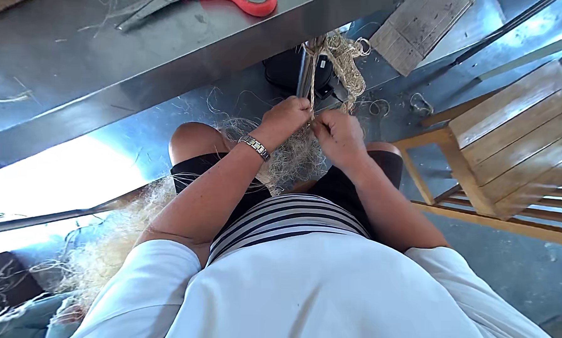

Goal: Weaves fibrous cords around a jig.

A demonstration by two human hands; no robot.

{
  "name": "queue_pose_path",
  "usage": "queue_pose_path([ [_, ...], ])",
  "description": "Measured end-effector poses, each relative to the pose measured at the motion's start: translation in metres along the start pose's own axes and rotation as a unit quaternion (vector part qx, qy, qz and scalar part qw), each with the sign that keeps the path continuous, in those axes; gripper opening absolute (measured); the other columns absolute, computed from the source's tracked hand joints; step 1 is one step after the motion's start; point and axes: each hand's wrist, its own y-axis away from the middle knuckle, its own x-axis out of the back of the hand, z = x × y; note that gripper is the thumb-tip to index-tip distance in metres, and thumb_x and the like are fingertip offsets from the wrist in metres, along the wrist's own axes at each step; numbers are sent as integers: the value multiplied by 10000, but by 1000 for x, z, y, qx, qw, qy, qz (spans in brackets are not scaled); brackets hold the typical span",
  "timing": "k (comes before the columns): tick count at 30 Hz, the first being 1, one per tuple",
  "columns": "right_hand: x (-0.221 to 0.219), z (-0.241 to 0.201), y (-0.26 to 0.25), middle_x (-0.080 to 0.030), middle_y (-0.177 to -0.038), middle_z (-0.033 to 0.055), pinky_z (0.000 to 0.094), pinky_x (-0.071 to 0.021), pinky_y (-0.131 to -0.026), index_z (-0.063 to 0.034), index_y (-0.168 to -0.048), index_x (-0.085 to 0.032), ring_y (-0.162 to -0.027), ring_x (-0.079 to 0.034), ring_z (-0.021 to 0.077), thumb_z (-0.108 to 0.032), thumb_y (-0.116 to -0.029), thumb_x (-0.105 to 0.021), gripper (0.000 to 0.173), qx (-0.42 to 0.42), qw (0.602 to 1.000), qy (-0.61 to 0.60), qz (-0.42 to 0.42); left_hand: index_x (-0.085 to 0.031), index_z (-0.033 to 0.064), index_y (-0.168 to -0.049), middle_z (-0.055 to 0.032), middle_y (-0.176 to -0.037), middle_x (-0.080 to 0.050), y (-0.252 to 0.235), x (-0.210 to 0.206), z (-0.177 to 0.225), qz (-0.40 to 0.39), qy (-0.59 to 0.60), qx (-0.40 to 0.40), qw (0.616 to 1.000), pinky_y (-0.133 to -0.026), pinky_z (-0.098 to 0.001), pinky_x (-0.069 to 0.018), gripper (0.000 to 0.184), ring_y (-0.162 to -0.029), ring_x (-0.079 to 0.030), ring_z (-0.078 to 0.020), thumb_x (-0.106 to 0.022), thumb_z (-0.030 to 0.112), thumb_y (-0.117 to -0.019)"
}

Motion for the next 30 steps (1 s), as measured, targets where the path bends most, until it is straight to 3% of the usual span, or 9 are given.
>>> queue_pose_path([
  [3, -13, -7, 3, -719, -1014, 176, 572, -528, -784, 1, -946, -710, -942, -704, 341, -188, -1032, -514, 285, -11, 998, 62, 11, -621, 12, -886, -155, -1048, -600, -6, -8, -7, 16, 64, -10, 998, -828, -548, -441, 288, -998, -573, -280, -497, 211, -1054],
  [10, -28, -6, 7, -727, -1044, 196, 579, -538, -786, 7, -1022, -735, -956, -713, 375, -182, -1041, -498, 303, -15, 993, 107, 42, -609, -16, -956, -165, -1123, -572, 6, -19, -7, 45, 148, -24, 988, -874, -484, -449, 296, -1039, -558, -252, -437, 194, -1073],
  [12, -29, -6, 10, -719, -1052, 205, 582, -538, -789, 20, -1021, -721, -954, -710, 380, -184, -1045, -497, 304, 5, 996, 89, 23, -553, 5, -938, -118, -985, -546, 7, -25, -10, 47, 193, -36, 979, -784, -386, -434, 233, -892, -528, -182, -438, 156, -1071],
  [14, -32, 1, 12, -714, -988, 185, 544, -543, -769, 19, -946, -716, -902, -705, 331, -206, -1026, -541, 296, 45, 998, 28, 17, -518, 29, -934, -73, -858, -509, 7, -27, -11, 43, 230, -35, 972, -716, -335, -429, 195, -769, -496, -141, -443, 139, -1076],
  [17, -37, 19, 11, -676, -942, 124, 329, -542, -808, 39, -945, -725, -883, -644, 152, -163, -997, -580, 254, 46, 979, -164, 115, -508, 49, -900, -45, -827, -476, 9, -22, -13, 47, 240, -37, 969, -707, -319, -400, 185, -751, -462, -122, -464, 116, -1066],
  [19, -31, 25, 6, -666, -1022, 109, 318, -506, -890, 20, -1012, -705, -978, -620, 133, -186, -1000, -545, 262, -20, 959, -238, 152, -498, 56, -893, -35, -846, -453, 11, -20, -15, 50, 236, -39, 970, -726, -321, -373, 181, -777, -434, -119, -469, 107, -1064],
  [22, -29, 23, -2, -660, -1131, 75, 318, -489, -926, -17, -1158, -693, -1041, -599, 100, -279, -1053, -511, 335, -100, 951, -288, 56, -513, 47, -913, -54, -891, -477, 12, -21, -14, 55, 229, -33, 971, -747, -340, -382, 172, -820, -454, -135, -471, 112, -1066],
  [26, -29, 13, -5, -652, -885, -24, 251, -520, -762, -77, -975, -612, -822, -615, 52, -150, -1091, -426, 231, -149, 886, -437, -32, -530, 41, -932, -35, -849, -520, 10, -25, -15, 56, 231, -38, 971, -752, -300, -426, 174, -790, -495, -98, -455, 108, -1074],
  [30, 14, 38, 14, -674, -818, -40, 315, -566, -781, -163, -865, -594, -800, -659, 102, -151, -1044, -366, 290, -123, 849, -512, -52, -505, 64, -898, 10, -810, -427, 16, -18, -17, 56, 264, -22, 963, -674, -239, -349, 179, -715, -402, -57, -467, 93, -1071],
])
